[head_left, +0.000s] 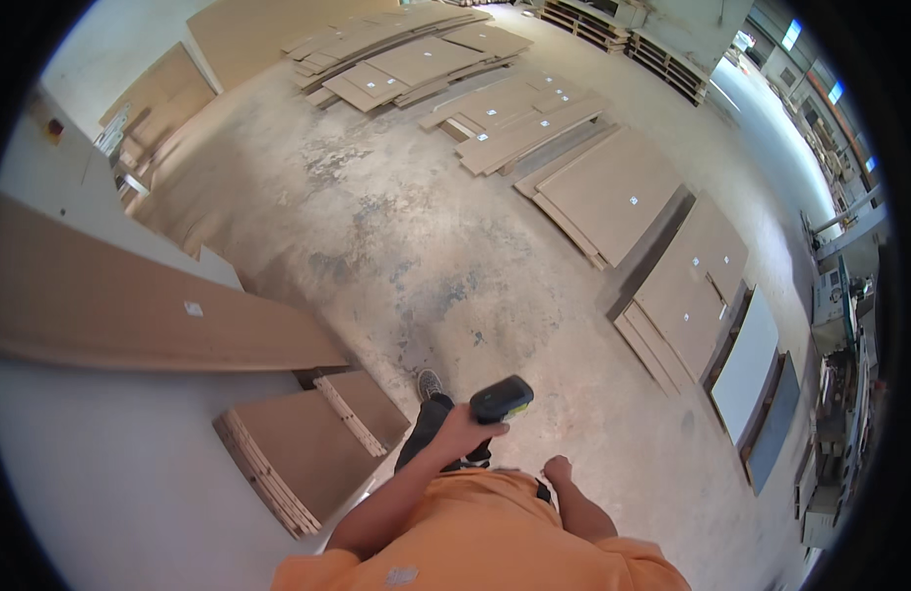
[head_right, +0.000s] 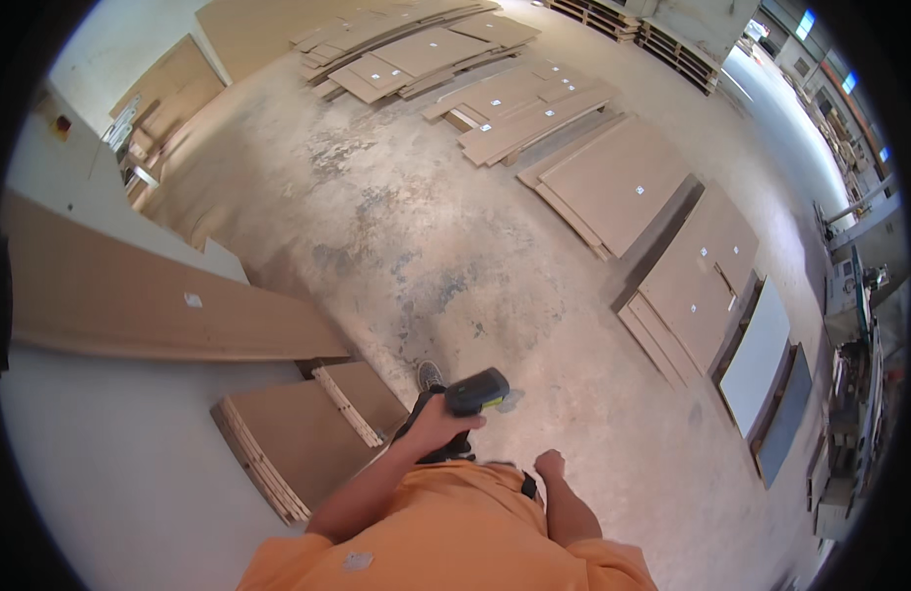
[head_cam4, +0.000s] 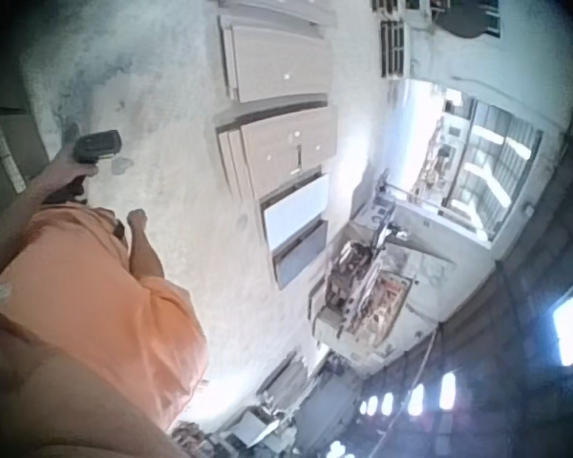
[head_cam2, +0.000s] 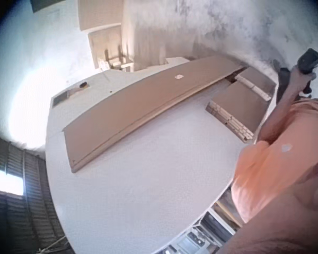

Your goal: The person walks through a workshop, picks up a barcode scanner, and scans labels on multiple wooden panels. They move panels between a workbench and the floor, scanning each one before stacking them.

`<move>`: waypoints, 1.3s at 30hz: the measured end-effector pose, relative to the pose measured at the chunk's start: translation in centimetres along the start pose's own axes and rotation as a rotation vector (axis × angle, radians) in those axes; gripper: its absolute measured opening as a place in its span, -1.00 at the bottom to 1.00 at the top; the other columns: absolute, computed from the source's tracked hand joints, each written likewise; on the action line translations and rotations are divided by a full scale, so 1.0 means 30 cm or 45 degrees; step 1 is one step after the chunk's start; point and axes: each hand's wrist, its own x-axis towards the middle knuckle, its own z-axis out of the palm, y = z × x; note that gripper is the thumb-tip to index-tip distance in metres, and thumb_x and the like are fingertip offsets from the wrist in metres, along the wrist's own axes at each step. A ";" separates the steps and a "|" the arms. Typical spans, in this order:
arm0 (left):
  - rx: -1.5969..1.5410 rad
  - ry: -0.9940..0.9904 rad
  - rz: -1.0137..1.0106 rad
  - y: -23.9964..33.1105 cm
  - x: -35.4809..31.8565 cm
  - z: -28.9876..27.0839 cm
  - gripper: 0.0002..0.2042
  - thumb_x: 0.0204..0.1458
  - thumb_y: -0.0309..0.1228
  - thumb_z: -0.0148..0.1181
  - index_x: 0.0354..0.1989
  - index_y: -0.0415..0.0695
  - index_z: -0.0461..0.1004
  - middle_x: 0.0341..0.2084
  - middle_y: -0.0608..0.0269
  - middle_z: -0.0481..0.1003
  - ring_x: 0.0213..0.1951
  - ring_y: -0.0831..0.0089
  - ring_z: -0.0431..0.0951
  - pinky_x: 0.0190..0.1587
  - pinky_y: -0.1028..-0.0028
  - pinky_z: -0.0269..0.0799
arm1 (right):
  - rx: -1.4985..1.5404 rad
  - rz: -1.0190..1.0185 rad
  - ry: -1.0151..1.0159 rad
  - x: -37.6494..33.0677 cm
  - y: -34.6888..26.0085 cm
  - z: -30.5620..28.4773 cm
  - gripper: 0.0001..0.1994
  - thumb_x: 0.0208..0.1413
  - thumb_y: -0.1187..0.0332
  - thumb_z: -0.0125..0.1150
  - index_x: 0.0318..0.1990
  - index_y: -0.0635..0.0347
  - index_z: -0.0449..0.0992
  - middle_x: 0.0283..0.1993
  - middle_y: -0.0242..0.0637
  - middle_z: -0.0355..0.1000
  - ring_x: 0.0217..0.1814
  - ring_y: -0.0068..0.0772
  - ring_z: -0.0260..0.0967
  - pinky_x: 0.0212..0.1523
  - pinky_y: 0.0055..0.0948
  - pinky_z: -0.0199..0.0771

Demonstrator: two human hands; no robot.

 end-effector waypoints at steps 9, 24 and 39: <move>-0.148 -0.101 0.043 0.500 0.669 -0.622 -0.75 -0.05 -0.32 0.41 -0.30 -0.26 0.59 -0.53 0.35 0.54 -0.43 0.61 0.45 -0.30 0.48 0.40 | 1.205 0.244 0.078 0.347 -0.560 -0.633 -0.76 0.06 0.40 -0.03 -0.27 0.37 0.53 -0.44 -0.13 0.59 -0.50 -0.37 0.56 -0.52 -0.43 0.51; -0.183 0.482 -0.474 0.755 1.652 -1.529 -0.75 -0.03 -0.36 0.35 -0.22 -0.23 0.54 -0.52 0.28 0.58 -0.52 0.58 0.52 -0.55 0.56 0.32 | -0.377 -0.490 -0.072 1.729 -1.610 -1.411 -0.72 0.03 0.21 0.08 -0.42 0.21 0.64 -0.27 -0.02 0.57 -0.11 0.04 0.53 -0.11 -0.05 0.55; -0.271 0.550 -0.575 0.841 2.934 -2.889 -0.68 -0.05 -0.16 0.36 -0.33 -0.19 0.59 -0.55 0.26 0.58 -0.70 0.63 0.38 -0.73 0.54 0.07 | 0.621 -0.264 0.236 2.582 -3.012 -2.273 -0.72 0.05 0.26 0.03 -0.28 0.26 0.58 -0.41 -0.09 0.57 -0.27 -0.12 0.57 -0.16 -0.19 0.51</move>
